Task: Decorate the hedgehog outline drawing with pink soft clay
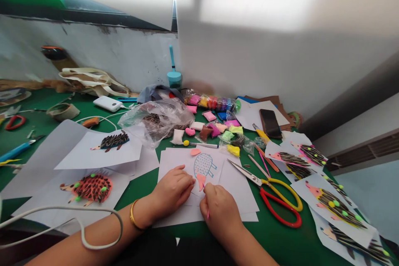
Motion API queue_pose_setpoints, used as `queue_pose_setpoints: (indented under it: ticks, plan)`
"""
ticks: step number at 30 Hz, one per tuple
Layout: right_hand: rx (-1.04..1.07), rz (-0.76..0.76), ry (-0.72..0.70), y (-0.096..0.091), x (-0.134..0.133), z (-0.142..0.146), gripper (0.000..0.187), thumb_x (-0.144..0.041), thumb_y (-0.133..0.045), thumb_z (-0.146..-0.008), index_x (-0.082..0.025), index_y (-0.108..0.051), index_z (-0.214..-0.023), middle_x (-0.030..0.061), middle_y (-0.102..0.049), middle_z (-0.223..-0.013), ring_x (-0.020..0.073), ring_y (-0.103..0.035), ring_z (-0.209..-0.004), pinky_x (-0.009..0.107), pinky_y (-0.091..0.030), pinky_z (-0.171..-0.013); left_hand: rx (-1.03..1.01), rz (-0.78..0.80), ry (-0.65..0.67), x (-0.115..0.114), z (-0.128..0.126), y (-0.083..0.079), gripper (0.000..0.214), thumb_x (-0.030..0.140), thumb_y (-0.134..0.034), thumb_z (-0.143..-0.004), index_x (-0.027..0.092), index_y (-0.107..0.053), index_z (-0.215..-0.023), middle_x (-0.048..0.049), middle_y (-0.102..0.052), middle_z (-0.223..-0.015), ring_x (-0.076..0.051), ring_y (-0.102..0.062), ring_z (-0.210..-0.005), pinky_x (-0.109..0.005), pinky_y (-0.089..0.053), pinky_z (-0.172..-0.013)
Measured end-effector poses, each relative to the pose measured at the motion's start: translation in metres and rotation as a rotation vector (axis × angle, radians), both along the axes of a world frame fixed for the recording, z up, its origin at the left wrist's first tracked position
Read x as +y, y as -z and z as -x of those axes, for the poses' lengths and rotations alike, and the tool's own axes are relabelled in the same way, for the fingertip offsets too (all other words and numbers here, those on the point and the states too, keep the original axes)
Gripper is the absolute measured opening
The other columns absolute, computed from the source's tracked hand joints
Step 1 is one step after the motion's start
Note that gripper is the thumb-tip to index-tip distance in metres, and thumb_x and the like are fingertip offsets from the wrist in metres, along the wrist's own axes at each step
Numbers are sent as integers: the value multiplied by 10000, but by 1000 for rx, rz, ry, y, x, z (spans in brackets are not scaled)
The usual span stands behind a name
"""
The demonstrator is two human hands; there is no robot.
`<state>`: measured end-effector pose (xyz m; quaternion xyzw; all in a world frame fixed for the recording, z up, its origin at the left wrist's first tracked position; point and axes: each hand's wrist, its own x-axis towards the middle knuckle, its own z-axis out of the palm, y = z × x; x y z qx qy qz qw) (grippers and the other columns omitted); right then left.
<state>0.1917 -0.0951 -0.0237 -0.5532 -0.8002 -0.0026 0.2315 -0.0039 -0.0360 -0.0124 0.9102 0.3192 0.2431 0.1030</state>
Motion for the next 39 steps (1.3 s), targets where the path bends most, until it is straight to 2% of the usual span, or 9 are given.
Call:
queue_pose_setpoints:
  ticks: [11,16,20,24,27,30,39]
  plan:
    - [68,49,-54,-6,-13,0,145,-99,-414,-835,-220,-467,-776,0,-544,-654,170,-513,-600,292,-328,-577,5,12,3,0,0,-3,122,169,-474,-906,190,-561,-823,-7,-624,-747,-144,-590,-750,-417,-404,-1068]
    - [188,84,-18,-12,-10,-12,119,-137,-429,-873,-209,-522,-854,8,-595,-690,175,-579,-636,285,-408,-600,-42,8,34,0,0,-7,110,167,-486,-907,200,-591,-918,-27,-687,-883,-170,-620,-897,-431,-401,-1062]
    - [195,78,41,-14,0,-26,129,-210,-462,-924,-200,-570,-993,53,-665,-822,210,-633,-754,319,-474,-687,-32,-54,84,-2,-2,-11,133,159,-480,-918,210,-603,-910,-29,-710,-985,-188,-606,-990,-431,-389,-1063]
    - [182,50,30,-12,7,-36,186,-232,-478,-942,-196,-583,-1091,89,-692,-993,239,-648,-941,367,-499,-839,13,-110,126,-4,-4,-11,144,147,-482,-922,218,-608,-919,-14,-713,-1076,-186,-591,-1075,-439,-344,-1105]
    - [160,57,20,-8,7,-37,200,-236,-479,-948,-191,-583,-1113,93,-695,-1014,244,-648,-954,379,-505,-844,44,-131,156,-6,-5,-7,144,148,-486,-931,225,-608,-919,0,-698,-1151,-194,-557,-1173,-467,-280,-1152]
    - [144,74,7,-5,6,-36,209,-241,-476,-953,-183,-575,-1128,98,-693,-1008,250,-640,-947,395,-505,-843,75,-146,168,-6,-5,-5,146,142,-492,-938,221,-605,-889,7,-702,-1128,-193,-541,-1210,-483,-240,-1178]
    - [125,71,13,-8,5,-33,208,-222,-467,-950,-182,-567,-1128,104,-690,-994,259,-633,-935,407,-511,-824,102,-187,200,-7,-5,-8,129,139,-518,-929,214,-601,-865,-4,-710,-1082,-200,-553,-1208,-516,-239,-1189]
